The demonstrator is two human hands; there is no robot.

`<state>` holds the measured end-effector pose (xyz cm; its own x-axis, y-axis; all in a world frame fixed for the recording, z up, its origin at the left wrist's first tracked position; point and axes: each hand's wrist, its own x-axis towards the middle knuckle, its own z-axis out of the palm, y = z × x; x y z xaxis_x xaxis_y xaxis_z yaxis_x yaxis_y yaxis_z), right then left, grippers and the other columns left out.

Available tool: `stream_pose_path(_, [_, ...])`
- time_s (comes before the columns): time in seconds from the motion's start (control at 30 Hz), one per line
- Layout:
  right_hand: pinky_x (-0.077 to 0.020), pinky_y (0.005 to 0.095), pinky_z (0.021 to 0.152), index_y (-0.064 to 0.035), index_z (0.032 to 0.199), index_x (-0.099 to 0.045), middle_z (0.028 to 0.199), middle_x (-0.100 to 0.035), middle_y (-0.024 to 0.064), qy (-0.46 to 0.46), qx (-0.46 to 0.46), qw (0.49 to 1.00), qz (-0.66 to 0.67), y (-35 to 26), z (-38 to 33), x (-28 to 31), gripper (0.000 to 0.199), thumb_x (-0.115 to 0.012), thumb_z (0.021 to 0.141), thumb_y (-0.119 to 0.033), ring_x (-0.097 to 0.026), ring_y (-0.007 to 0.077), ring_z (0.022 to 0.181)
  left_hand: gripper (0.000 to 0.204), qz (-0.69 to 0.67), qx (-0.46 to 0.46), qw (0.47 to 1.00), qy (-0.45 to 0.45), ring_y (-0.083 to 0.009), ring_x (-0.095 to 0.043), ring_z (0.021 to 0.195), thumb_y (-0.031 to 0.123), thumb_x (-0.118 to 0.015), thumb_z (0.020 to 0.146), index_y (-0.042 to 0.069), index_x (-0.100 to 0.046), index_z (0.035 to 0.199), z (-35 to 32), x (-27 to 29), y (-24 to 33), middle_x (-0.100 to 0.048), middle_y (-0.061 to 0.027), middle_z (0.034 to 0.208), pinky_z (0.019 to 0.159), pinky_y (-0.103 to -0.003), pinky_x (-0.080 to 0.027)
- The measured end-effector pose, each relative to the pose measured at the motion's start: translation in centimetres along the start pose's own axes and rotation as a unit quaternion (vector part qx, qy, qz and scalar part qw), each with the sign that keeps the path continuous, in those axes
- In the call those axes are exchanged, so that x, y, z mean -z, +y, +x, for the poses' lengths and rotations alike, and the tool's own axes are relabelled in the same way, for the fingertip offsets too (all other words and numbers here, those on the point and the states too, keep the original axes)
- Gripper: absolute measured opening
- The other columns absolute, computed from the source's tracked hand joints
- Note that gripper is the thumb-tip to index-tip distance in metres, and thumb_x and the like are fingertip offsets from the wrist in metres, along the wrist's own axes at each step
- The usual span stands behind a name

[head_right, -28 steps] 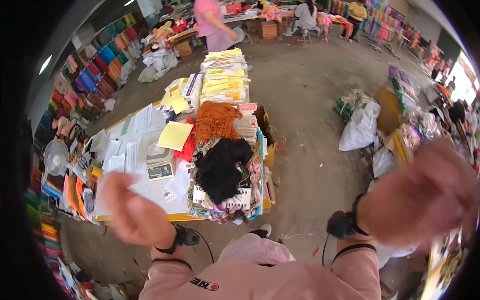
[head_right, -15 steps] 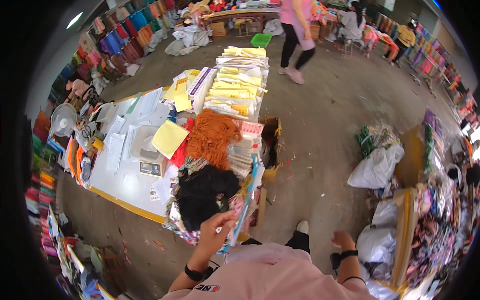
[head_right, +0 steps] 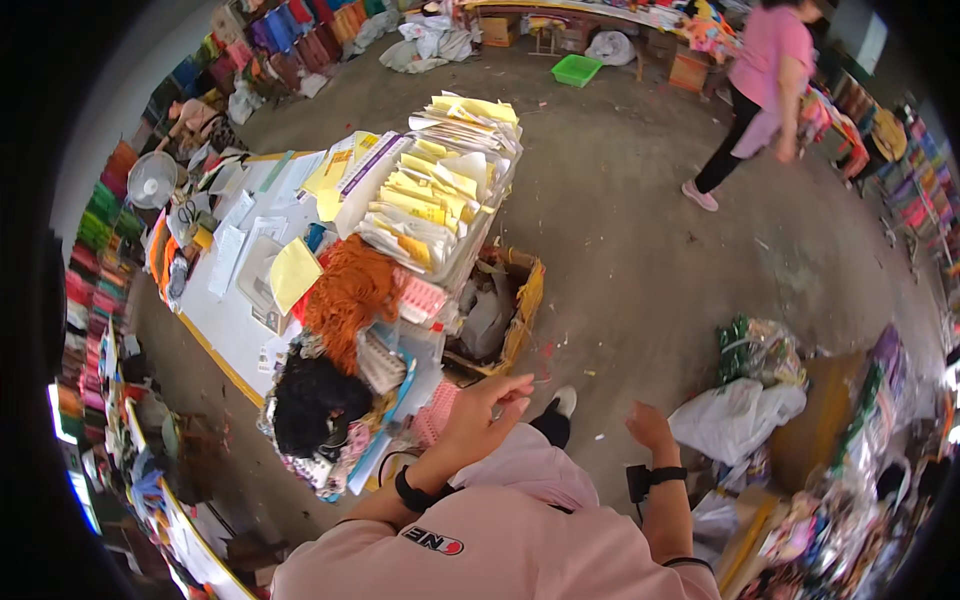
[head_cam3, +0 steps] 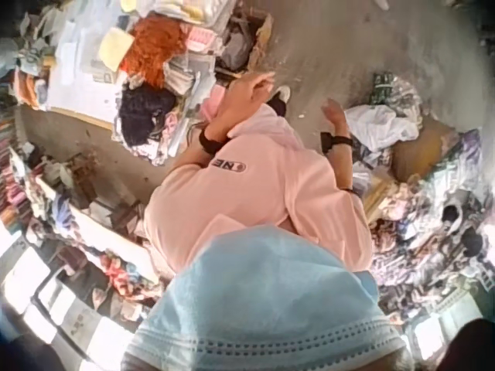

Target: The person sorts through bundles of thread on a table while looking at a paper list, then walks to another table to pick up a stack of thread organizers. They flip through the organizers, carry them back to the first table, and finally take one to a different workstation.

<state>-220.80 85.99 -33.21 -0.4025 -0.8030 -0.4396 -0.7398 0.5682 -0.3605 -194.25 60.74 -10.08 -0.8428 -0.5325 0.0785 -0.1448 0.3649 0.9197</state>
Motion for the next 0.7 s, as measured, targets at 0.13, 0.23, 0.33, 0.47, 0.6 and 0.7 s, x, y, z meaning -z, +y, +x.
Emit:
stream_pose_path(0.13, [-0.0494,0.0492,0.086,-0.0021,0.107,-0.059,0.1,-0.066,0.0204,0.047,0.06,0.997,-0.025,6.8,8.2,3.8,0.031,-0.053,0.087,-0.026,-0.061,0.0411,0.096,0.038,-0.011,-0.031,0.998,0.057,-0.0232,-0.068,0.09,0.004,-0.061,0.088,0.001,-0.057,0.125,10.5,-2.2,-0.9,-0.067,-0.0163,0.103,0.081,-0.031,-0.054])
stream_pose_path(0.23, [-0.0499,0.0491,0.085,-0.0047,0.098,-0.063,0.098,-0.066,0.0209,0.045,0.027,0.997,-0.062,13.1,12.4,6.8,0.026,-0.052,0.087,-0.025,-0.061,0.0408,0.096,0.038,-0.011,-0.027,0.994,0.101,-0.0225,-0.068,0.088,0.004,-0.062,0.087,0.001,-0.057,0.125,19.4,-3.1,-0.8,-0.067,-0.0161,0.103,0.08,-0.032,-0.054])
stream_pose_path(0.33, [-0.0512,0.05,0.081,-0.0033,0.091,-0.065,0.101,-0.066,0.0215,-0.086,-0.125,0.988,-0.012,20.7,14.8,8.8,0.029,-0.056,0.084,-0.03,-0.062,0.0396,0.099,0.04,0.001,-0.055,0.99,0.133,-0.0234,-0.067,0.082,0.004,-0.064,0.085,0.0,-0.057,0.124,29.3,-2.4,-0.7,-0.067,-0.0158,0.101,0.076,-0.031,-0.054])
stream_pose_path(0.47, [-0.0503,0.0506,0.081,-0.0022,0.094,-0.066,0.1,-0.066,0.022,-0.095,-0.135,0.986,-0.004,24.8,18.9,14.6,0.034,-0.06,0.081,-0.033,-0.061,0.0408,0.1,0.043,0.035,-0.072,0.983,0.167,-0.025,-0.066,0.078,0.004,-0.067,0.083,0.0,-0.055,0.125,39.0,-1.9,-0.9,-0.066,-0.0154,0.1,0.073,-0.032,-0.055])
stream_pose_path(0.6, [-0.0497,0.0504,0.082,-0.0019,0.094,-0.066,0.1,-0.066,0.0225,-0.132,-0.098,0.985,-0.05,30.9,30.3,20.6,0.035,-0.061,0.08,-0.034,-0.061,0.0413,0.1,0.043,0.044,-0.023,0.973,0.224,-0.0251,-0.067,0.079,0.002,-0.067,0.083,-0.001,-0.056,0.124,47.2,-0.6,-2.9,-0.066,-0.0153,0.099,0.073,-0.033,-0.055])
stream_pose_path(0.7, [-0.0493,0.0502,0.083,-0.0017,0.094,-0.066,0.1,-0.066,0.0228,-0.134,-0.02,0.985,-0.107,35.1,42.7,25.8,0.035,-0.061,0.08,-0.034,-0.061,0.0417,0.1,0.042,0.054,0.003,0.953,0.297,-0.0252,-0.067,0.08,0.001,-0.066,0.083,-0.001,-0.056,0.123,54.4,-1.2,-4.1,-0.067,-0.0152,0.098,0.073,-0.032,-0.055])
